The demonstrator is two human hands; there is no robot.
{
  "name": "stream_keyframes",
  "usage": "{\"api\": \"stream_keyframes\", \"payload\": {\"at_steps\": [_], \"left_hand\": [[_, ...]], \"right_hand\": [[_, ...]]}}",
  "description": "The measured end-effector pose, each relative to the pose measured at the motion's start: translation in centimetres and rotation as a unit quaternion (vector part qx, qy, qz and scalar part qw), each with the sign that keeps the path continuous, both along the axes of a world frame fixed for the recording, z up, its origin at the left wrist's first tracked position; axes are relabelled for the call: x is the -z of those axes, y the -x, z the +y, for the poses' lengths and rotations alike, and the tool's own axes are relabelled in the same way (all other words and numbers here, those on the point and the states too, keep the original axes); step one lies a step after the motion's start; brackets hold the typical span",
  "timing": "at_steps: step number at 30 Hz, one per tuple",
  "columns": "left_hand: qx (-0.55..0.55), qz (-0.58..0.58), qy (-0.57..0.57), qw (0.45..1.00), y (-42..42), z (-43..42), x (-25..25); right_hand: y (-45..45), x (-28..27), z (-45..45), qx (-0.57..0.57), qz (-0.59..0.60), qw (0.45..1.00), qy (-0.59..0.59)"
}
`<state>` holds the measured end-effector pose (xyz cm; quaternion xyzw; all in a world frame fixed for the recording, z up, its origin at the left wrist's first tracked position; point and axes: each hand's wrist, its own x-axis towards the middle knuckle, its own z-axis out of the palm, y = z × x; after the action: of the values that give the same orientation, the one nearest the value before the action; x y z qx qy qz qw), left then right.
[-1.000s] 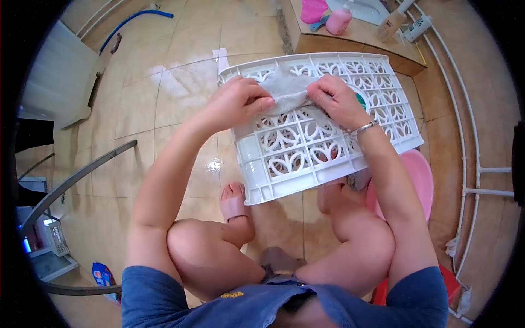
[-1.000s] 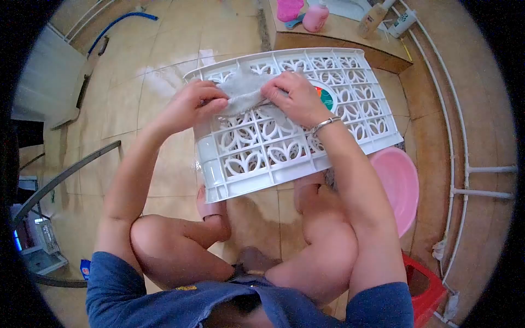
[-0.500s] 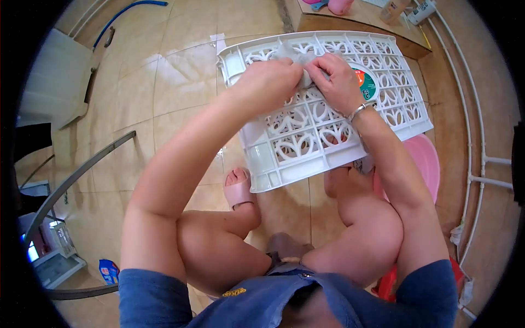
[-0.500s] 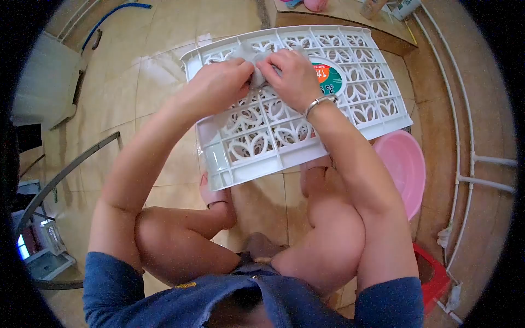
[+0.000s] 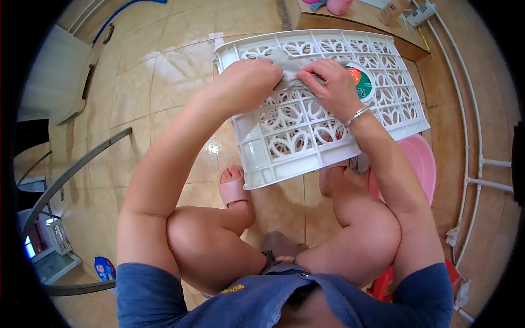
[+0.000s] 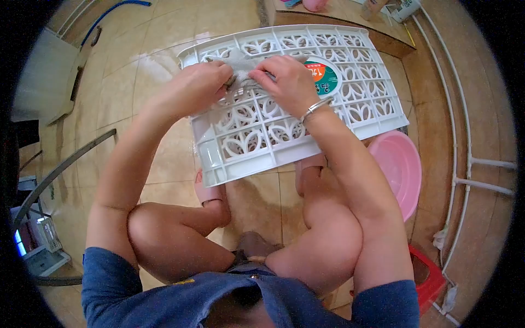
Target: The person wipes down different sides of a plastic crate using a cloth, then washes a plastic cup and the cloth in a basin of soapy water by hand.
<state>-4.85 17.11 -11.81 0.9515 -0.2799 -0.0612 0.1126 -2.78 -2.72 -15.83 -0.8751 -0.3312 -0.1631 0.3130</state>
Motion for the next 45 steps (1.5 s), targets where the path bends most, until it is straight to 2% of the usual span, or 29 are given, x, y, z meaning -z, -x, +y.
{"api": "stream_keyframes", "payload": {"at_steps": [1,3,4,6,9,11,13,15,17,18,19,20,22,23,25,27,29,30,35,38,40,45], "left_hand": [[0.001,-0.001,0.001,1.000,-0.6,-0.4,0.5],[0.040,-0.028,0.101,0.994,-1.3,-1.3,1.2],[0.039,-0.029,0.103,0.993,-1.4,-1.5,1.1],[0.049,-0.035,0.060,0.996,-1.5,-1.7,0.8],[-0.014,-0.041,0.110,0.993,-0.3,-1.8,1.2],[-0.022,-0.044,0.099,0.994,0.0,-1.1,0.9],[-0.067,0.007,0.005,0.998,0.5,0.3,-0.2],[-0.091,-0.025,-0.011,0.995,0.3,2.0,-0.7],[-0.119,-0.050,-0.023,0.991,-0.1,2.6,-1.1],[-0.144,-0.056,0.066,0.986,-0.5,2.9,-2.2],[-0.168,-0.062,0.154,0.972,-0.7,3.1,-3.1],[-0.170,-0.061,0.154,0.972,-0.6,3.4,-3.6],[-0.036,-0.037,0.335,0.941,-0.6,4.0,-4.3],[-0.034,-0.039,0.335,0.941,-0.1,4.0,-4.6],[-0.002,0.046,0.169,0.985,2.5,3.7,-4.9],[0.094,0.089,0.015,0.991,4.4,3.1,-3.5],[0.144,0.027,0.012,0.989,6.4,2.0,-1.8],[0.133,0.044,-0.004,0.990,6.9,1.4,-2.3],[0.080,0.120,0.041,0.989,6.1,2.7,-2.6],[0.051,0.154,0.011,0.987,5.2,3.0,-2.2],[0.068,0.170,0.084,0.980,4.6,3.1,-1.4],[0.043,0.255,0.100,0.961,4.0,2.8,-1.5]], "right_hand": [[-0.1,0.0,0.0,0.001,-0.001,1.000,0.001],[0.0,-0.1,0.0,0.048,0.128,0.987,-0.080],[-0.1,0.0,0.0,0.047,0.127,0.988,-0.077],[-0.1,0.3,-0.3,0.050,0.179,0.966,-0.180],[-0.1,0.1,-0.3,0.057,0.201,0.966,-0.153],[0.3,-0.3,-0.6,0.043,0.163,0.980,-0.109],[0.2,-0.6,-1.0,-0.005,0.101,0.995,-0.012],[0.3,-0.9,-0.7,-0.018,0.070,0.997,-0.010],[0.2,-2.1,-0.2,0.007,0.271,0.961,-0.054],[0.1,-3.0,0.3,0.000,0.258,0.957,-0.134],[-0.4,-4.2,0.3,-0.003,0.258,0.957,-0.134],[-1.1,-5.4,0.1,0.002,0.248,0.952,-0.178],[-1.2,-6.9,-0.6,0.009,0.237,0.945,-0.224],[-0.7,-7.6,-1.0,-0.028,0.201,0.962,-0.185],[0.5,-7.4,-1.7,-0.064,0.163,0.974,-0.145],[1.6,-5.2,-2.0,-0.148,0.093,0.982,0.070],[3.6,-3.5,-1.1,-0.126,0.099,0.981,0.108],[4.2,-3.1,-0.6,-0.101,0.104,0.979,0.146],[3.6,-2.9,1.6,-0.064,0.022,0.986,0.151],[2.5,-2.8,2.5,-0.151,-0.085,0.970,0.172],[2.5,-2.3,2.6,-0.160,-0.094,0.969,0.163],[2.7,-2.5,5.3,-0.215,-0.058,0.967,0.126]]}}
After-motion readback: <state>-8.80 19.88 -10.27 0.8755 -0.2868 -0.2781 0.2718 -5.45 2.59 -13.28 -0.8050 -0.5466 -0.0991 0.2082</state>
